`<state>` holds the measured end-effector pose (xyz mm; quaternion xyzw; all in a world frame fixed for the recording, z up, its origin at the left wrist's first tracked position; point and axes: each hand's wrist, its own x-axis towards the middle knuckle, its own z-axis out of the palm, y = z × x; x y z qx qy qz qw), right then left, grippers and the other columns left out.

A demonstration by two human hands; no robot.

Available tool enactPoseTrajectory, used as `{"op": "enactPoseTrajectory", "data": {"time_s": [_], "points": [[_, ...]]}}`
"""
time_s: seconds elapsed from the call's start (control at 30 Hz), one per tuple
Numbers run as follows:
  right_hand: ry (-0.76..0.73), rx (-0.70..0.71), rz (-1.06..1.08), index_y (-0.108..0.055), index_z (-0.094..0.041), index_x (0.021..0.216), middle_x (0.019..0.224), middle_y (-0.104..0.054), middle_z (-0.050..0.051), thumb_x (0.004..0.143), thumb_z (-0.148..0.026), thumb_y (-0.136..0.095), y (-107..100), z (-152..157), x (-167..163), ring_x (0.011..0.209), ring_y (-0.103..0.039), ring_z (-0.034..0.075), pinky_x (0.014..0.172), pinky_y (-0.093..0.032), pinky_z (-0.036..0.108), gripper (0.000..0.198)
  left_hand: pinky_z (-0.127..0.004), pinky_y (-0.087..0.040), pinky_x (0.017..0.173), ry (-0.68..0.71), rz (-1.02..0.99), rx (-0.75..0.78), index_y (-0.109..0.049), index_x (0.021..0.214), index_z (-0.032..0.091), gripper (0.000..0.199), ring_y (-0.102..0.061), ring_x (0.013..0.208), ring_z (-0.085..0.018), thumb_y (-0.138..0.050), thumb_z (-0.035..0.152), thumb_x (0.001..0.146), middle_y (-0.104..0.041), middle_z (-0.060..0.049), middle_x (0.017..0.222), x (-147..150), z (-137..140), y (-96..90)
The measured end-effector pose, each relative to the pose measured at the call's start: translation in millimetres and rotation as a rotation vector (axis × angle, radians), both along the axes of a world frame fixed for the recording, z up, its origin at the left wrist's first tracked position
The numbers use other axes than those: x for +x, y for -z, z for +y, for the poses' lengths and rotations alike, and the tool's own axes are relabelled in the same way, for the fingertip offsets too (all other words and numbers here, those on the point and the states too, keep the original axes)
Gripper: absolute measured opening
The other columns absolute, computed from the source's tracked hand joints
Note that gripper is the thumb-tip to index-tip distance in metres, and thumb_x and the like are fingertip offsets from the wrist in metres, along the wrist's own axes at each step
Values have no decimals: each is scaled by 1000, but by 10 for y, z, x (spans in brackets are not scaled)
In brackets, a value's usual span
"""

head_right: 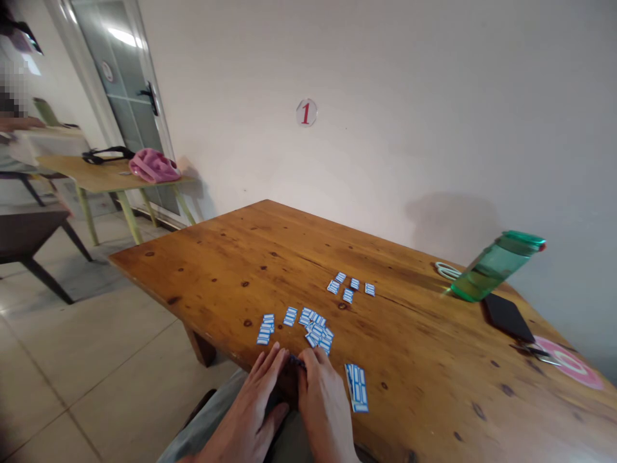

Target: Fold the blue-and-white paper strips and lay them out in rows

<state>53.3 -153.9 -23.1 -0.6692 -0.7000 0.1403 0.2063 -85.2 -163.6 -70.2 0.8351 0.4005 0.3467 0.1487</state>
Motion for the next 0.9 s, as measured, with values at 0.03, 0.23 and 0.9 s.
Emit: {"op": "enactPoseTrajectory", "data": {"time_s": [0.03, 0.23, 0.9], "points": [[-3, -5, 5, -60, -19, 79, 85, -63, 5, 81, -8, -39, 1, 1, 2, 74, -60, 16, 68, -39, 25, 24, -50, -37, 99, 6, -2, 5, 7, 140, 23, 85, -25, 128, -27, -42, -1, 75, -34, -15, 139, 1, 1, -5], [-5, 19, 10, -60, -20, 77, 83, -63, 5, 80, -7, -40, 24, 8, 16, 74, -59, 16, 67, -39, 24, 24, -51, -39, 98, 8, -12, 35, 9, 140, 24, 87, -27, 127, -27, -42, -2, 74, -37, -16, 138, 5, 5, -19], [15, 25, -52, -59, -19, 76, 82, -63, 5, 82, -7, -39, -29, -15, -32, 70, -60, 15, 61, -37, 23, 24, -52, -37, 99, 13, -29, -28, 9, 139, 26, 90, -23, 129, -28, -43, -2, 72, -32, -15, 141, -4, 5, 15]]}}
